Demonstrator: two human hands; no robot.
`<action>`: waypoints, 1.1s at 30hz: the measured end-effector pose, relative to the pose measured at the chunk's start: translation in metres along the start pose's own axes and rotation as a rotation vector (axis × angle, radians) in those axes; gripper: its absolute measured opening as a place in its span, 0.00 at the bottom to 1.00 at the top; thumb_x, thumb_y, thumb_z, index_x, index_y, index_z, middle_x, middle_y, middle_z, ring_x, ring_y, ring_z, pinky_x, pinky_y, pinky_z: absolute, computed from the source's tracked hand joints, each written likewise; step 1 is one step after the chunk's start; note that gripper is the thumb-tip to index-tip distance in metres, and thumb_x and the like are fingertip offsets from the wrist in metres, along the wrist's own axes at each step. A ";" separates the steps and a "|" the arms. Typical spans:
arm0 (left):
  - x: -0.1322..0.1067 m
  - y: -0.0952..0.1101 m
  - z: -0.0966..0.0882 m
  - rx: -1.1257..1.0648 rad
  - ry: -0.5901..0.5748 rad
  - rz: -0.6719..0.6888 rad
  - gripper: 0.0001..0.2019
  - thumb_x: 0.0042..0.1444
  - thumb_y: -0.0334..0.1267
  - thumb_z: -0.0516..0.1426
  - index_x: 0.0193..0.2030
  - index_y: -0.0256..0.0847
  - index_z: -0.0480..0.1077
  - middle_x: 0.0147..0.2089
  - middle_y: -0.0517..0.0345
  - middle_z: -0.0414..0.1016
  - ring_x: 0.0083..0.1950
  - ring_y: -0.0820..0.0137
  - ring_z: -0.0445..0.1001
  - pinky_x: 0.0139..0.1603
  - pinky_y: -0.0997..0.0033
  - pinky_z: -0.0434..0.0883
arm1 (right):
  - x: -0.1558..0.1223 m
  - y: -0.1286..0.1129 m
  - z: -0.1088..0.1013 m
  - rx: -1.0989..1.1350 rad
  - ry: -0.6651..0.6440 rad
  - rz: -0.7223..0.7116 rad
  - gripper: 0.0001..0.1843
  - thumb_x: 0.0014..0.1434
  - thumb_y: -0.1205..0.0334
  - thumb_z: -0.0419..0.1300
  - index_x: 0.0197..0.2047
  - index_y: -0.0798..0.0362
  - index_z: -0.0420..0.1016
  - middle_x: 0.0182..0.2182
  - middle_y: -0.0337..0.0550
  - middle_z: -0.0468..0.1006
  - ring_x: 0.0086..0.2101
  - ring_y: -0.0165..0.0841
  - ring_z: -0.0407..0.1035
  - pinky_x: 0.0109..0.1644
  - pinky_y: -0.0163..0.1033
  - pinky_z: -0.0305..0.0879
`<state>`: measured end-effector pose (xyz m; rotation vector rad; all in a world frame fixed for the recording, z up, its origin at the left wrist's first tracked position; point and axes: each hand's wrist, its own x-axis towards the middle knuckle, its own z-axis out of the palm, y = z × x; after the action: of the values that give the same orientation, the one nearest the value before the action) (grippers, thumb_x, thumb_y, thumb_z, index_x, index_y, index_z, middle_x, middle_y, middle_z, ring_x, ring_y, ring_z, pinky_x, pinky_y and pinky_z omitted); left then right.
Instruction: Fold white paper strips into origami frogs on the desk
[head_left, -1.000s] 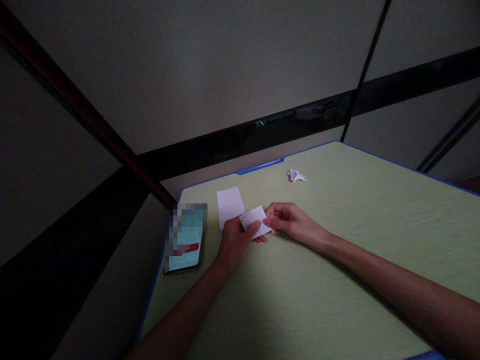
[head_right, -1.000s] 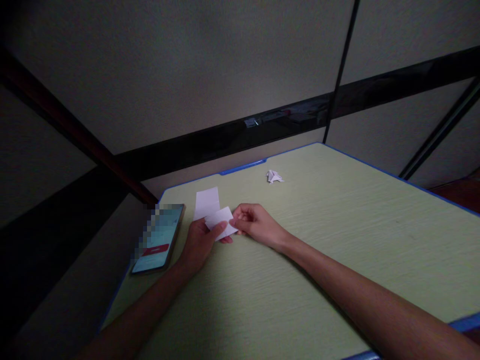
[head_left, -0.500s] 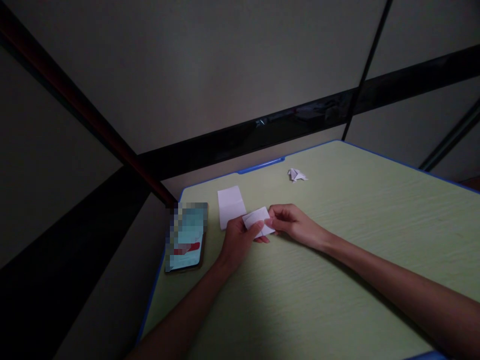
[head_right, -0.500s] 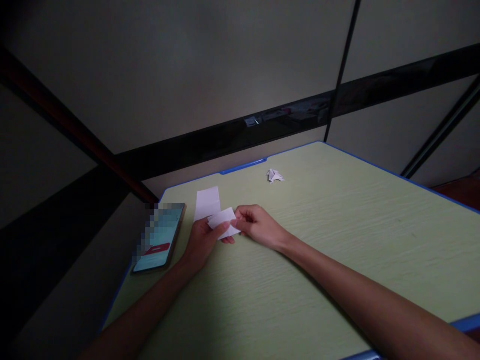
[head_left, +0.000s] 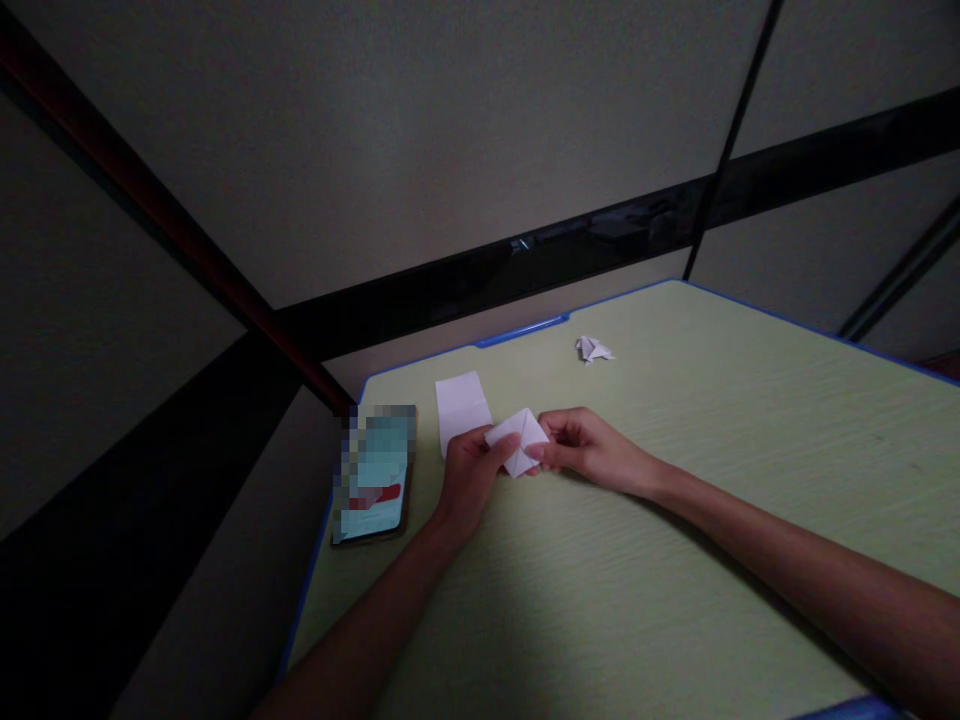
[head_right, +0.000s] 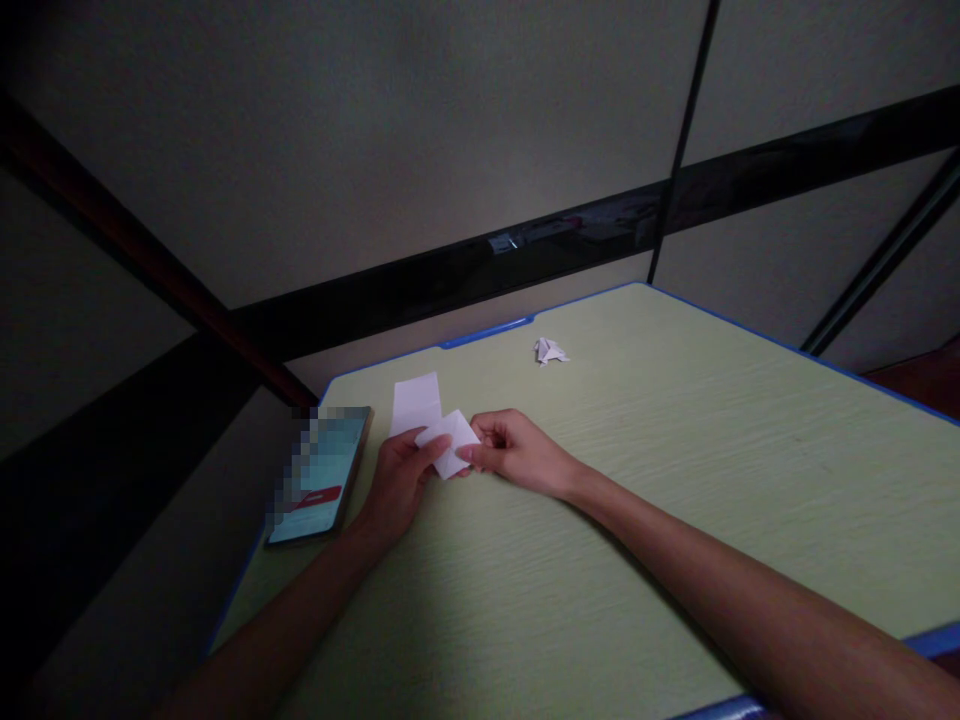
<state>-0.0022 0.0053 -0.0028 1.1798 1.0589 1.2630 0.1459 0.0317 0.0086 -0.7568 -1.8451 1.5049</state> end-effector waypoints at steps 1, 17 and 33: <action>0.000 0.000 0.000 -0.019 0.007 -0.002 0.08 0.42 0.37 0.57 0.23 0.33 0.70 0.18 0.60 0.70 0.21 0.75 0.66 0.25 0.75 0.64 | 0.000 -0.001 -0.001 0.010 0.034 0.012 0.15 0.47 0.54 0.57 0.22 0.59 0.63 0.16 0.33 0.61 0.18 0.21 0.51 0.21 0.30 0.46; -0.005 0.013 0.004 0.199 0.039 0.020 0.11 0.38 0.38 0.58 0.13 0.35 0.64 0.13 0.64 0.65 0.17 0.79 0.61 0.20 0.79 0.59 | -0.003 -0.005 0.003 0.042 -0.072 0.056 0.14 0.46 0.56 0.58 0.23 0.62 0.67 0.17 0.33 0.60 0.19 0.21 0.52 0.22 0.30 0.48; -0.009 0.006 0.003 0.262 -0.200 -0.056 0.15 0.43 0.46 0.55 0.16 0.36 0.61 0.13 0.65 0.61 0.14 0.79 0.61 0.14 0.80 0.58 | -0.005 -0.011 0.000 0.161 -0.197 0.155 0.05 0.41 0.70 0.58 0.22 0.62 0.74 0.18 0.37 0.70 0.19 0.23 0.59 0.25 0.30 0.54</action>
<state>-0.0007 -0.0039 0.0027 1.4319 1.1218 0.9599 0.1493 0.0258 0.0185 -0.7095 -1.8117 1.8610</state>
